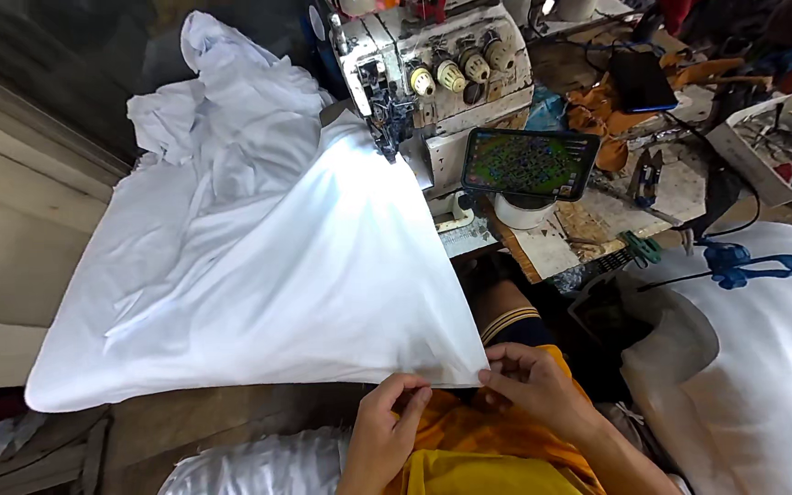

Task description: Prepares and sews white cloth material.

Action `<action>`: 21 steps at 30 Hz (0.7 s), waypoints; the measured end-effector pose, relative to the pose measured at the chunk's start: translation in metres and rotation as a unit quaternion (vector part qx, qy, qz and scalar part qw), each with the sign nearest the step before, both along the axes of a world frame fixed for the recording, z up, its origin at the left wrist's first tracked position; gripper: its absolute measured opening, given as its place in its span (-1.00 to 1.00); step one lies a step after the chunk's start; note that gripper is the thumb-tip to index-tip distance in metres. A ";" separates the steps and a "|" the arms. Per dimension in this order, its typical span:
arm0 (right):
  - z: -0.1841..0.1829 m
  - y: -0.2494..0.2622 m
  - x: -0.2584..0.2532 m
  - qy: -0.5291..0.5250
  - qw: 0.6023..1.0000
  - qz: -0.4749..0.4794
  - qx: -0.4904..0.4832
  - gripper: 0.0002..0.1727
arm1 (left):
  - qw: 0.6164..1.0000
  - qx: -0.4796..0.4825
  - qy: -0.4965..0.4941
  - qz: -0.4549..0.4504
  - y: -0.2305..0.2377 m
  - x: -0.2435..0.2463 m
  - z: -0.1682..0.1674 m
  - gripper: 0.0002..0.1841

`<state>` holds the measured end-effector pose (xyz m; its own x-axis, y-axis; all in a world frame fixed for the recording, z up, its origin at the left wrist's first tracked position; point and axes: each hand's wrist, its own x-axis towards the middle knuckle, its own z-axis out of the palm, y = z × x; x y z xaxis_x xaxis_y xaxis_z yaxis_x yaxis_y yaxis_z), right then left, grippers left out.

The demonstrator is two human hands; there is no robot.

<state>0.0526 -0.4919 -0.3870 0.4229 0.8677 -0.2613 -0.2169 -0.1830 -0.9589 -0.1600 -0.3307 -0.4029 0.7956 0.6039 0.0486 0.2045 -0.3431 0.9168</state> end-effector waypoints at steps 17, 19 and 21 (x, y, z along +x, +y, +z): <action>-0.013 0.000 0.006 -0.061 0.998 0.011 -0.021 -0.76 | 0.950 -0.298 0.075 -0.059 -0.028 0.016 0.008 -0.60; -0.004 -0.002 0.005 -0.039 0.999 0.014 0.022 -0.79 | 0.893 -0.448 -0.023 -0.041 -0.026 0.026 -0.002 -0.44; 0.012 -0.004 0.004 -0.030 0.996 0.017 0.076 -0.85 | 0.797 -0.587 -0.145 0.017 -0.021 0.037 0.001 -0.25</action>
